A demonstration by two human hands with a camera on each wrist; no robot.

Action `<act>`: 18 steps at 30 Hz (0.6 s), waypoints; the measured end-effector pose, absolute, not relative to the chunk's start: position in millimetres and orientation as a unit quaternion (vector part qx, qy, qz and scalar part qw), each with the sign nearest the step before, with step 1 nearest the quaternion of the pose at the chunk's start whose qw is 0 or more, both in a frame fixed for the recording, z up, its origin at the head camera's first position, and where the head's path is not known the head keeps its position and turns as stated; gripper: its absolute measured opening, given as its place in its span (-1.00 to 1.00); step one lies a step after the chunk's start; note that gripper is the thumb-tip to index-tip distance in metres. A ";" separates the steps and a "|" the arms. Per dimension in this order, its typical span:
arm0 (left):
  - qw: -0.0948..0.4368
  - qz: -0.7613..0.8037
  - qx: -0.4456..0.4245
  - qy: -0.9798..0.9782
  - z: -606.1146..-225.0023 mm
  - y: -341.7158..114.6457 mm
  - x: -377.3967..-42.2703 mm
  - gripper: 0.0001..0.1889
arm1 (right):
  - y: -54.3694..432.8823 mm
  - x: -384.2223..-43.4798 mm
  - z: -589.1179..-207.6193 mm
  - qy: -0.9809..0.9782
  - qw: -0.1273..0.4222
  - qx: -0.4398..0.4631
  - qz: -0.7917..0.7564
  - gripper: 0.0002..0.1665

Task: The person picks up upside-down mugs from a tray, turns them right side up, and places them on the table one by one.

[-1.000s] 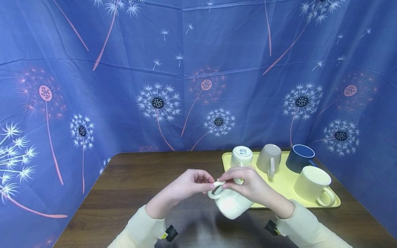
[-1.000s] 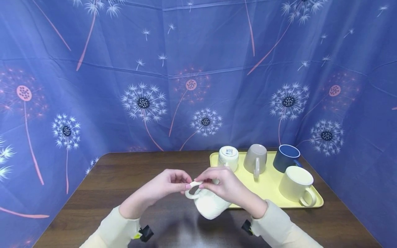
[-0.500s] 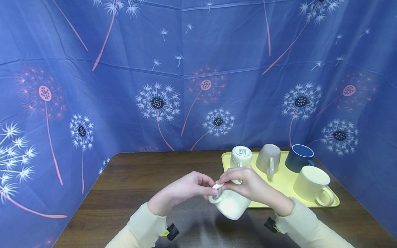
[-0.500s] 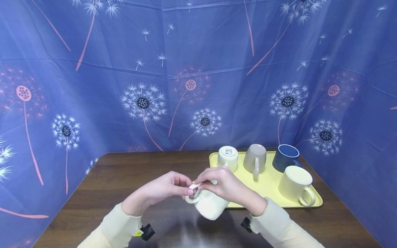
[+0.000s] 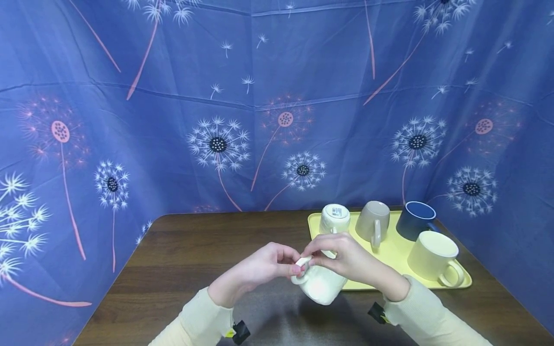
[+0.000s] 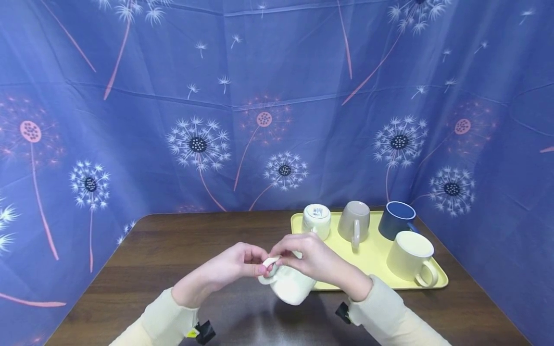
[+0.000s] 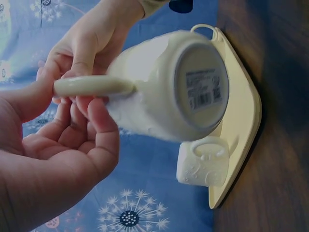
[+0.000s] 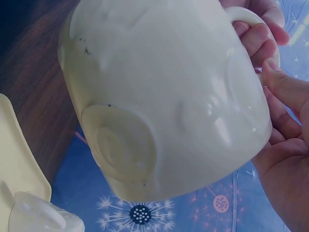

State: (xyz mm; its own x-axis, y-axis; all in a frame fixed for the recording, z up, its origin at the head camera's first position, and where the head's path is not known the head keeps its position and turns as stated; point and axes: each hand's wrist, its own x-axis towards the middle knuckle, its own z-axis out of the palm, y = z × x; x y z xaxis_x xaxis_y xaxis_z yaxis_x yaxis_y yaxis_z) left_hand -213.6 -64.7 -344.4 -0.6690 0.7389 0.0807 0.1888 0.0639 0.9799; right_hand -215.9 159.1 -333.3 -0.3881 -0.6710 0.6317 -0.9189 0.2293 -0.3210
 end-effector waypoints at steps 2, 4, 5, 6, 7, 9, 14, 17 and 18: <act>0.221 0.599 0.340 0.690 -345.7 -64.0 -213.1 -0.79 | 159.1 -215.6 -332.8 -0.762 0.193 0.524 0.328 -0.68; 0.210 0.600 0.346 0.690 -347.3 -63.3 -212.6 -0.80 | 158.8 -215.5 -331.8 -0.762 0.197 0.527 0.322 -0.67; 0.207 0.600 0.347 0.690 -348.2 -63.2 -212.4 -0.80 | 158.6 -215.8 -331.4 -0.759 0.202 0.531 0.317 -0.67; 0.201 0.599 0.347 0.693 -348.9 -63.3 -211.9 -0.81 | 158.4 -215.8 -330.8 -0.759 0.204 0.533 0.314 -0.67; 0.196 0.598 0.348 0.695 -349.6 -63.4 -211.5 -0.81 | 158.1 -215.9 -330.1 -0.756 0.209 0.538 0.309 -0.66; 0.193 0.599 0.343 0.698 -350.4 -63.3 -210.5 -0.82 | 157.6 -215.9 -328.7 -0.751 0.216 0.544 0.304 -0.65; 0.180 0.607 0.333 0.699 -350.6 -63.3 -208.5 -0.83 | 158.5 -214.7 -327.0 -0.759 0.229 0.531 0.298 -0.62; 0.167 0.615 0.328 0.697 -350.9 -63.8 -208.3 -0.83 | 161.4 -213.9 -326.4 -0.775 0.234 0.505 0.300 -0.62; 0.163 0.618 0.323 0.698 -351.3 -64.1 -208.4 -0.83 | 162.6 -213.9 -326.0 -0.778 0.235 0.498 0.301 -0.62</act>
